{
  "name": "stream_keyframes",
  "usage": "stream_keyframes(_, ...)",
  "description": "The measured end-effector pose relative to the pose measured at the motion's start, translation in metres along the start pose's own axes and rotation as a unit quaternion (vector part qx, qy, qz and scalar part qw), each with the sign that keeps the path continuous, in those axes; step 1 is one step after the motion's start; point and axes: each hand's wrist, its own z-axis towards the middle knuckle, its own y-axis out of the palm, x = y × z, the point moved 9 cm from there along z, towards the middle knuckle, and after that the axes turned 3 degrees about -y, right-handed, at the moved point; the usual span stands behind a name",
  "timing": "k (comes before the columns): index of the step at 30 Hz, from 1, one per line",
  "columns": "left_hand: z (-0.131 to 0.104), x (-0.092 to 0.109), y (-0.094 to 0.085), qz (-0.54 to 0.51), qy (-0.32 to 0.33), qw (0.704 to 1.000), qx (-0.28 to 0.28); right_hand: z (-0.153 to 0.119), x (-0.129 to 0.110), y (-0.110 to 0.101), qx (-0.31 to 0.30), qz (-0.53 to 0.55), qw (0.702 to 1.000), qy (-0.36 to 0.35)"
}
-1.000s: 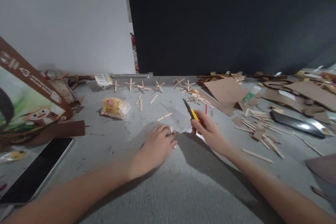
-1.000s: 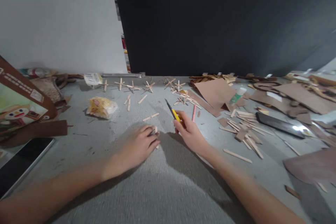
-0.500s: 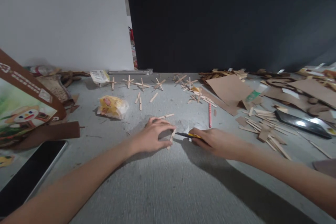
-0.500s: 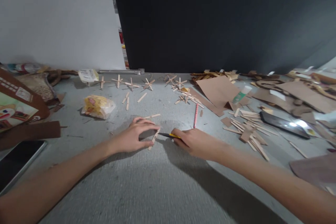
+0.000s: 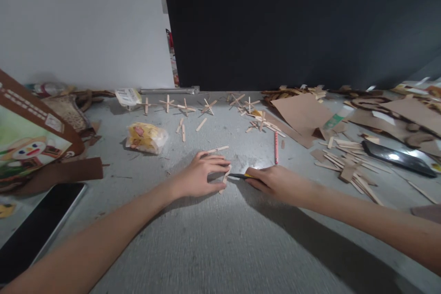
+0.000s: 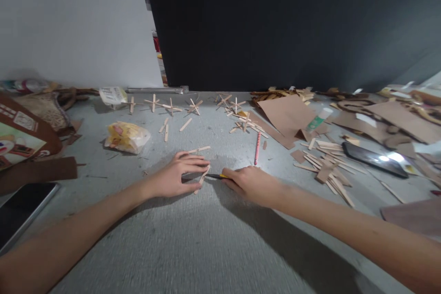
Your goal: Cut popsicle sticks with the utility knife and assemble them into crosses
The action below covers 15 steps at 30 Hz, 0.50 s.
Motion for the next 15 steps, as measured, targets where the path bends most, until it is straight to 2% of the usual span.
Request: stream_keyframes(15,0.0007,-0.0016,0.0015,0.014,-0.004,1.0,0.002,0.0018,-0.0031,0.0004,-0.032,-0.026,0.999,0.01)
